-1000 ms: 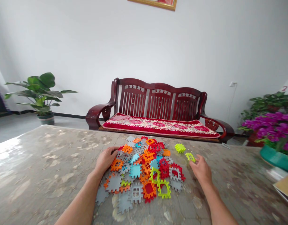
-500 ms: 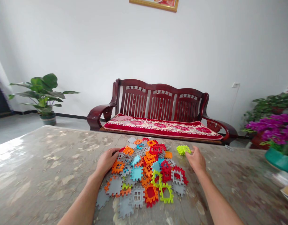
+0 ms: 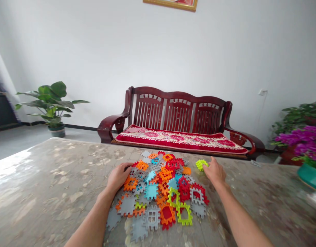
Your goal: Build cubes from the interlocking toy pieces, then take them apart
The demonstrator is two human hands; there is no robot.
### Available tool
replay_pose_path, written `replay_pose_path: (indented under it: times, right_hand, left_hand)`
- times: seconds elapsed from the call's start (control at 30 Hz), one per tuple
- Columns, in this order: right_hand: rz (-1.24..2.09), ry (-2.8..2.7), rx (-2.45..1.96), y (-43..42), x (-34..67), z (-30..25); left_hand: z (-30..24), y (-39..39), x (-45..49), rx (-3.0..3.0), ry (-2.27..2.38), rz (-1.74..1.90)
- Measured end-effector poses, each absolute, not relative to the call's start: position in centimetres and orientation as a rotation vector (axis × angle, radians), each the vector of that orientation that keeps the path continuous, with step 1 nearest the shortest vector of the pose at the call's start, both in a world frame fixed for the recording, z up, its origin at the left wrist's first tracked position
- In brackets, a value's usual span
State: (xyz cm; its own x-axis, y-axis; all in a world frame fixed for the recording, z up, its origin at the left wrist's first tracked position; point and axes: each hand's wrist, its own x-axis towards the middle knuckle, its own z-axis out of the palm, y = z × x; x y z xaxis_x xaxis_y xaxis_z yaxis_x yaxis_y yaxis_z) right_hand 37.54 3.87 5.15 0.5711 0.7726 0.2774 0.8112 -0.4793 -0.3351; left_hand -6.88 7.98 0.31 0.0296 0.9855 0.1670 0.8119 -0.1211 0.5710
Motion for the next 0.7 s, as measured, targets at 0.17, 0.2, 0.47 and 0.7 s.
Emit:
replay_pose_path:
  times: [0.17,0.2,0.47,0.7]
  right_hand:
    - [-0.208,-1.355,-2.224,2.6,36.6,4.8]
    - [-0.186,-1.385,-2.17,2.2,36.2,4.5]
    - [0.118,-1.631,-1.863,0.1,33.4,1.4]
    - [0.243,-1.629,-1.925,1.9,32.5,0.5]
  left_hand:
    - [0.3,7.9,-6.8,1.996,1.834,0.765]
    - [0.3,7.9,-6.8,1.994,1.835,0.766]
    - [0.2,8.1,-6.8,1.994,1.837,0.765]
    - [0.6,7.9,-6.6,2.017,1.844,0.77]
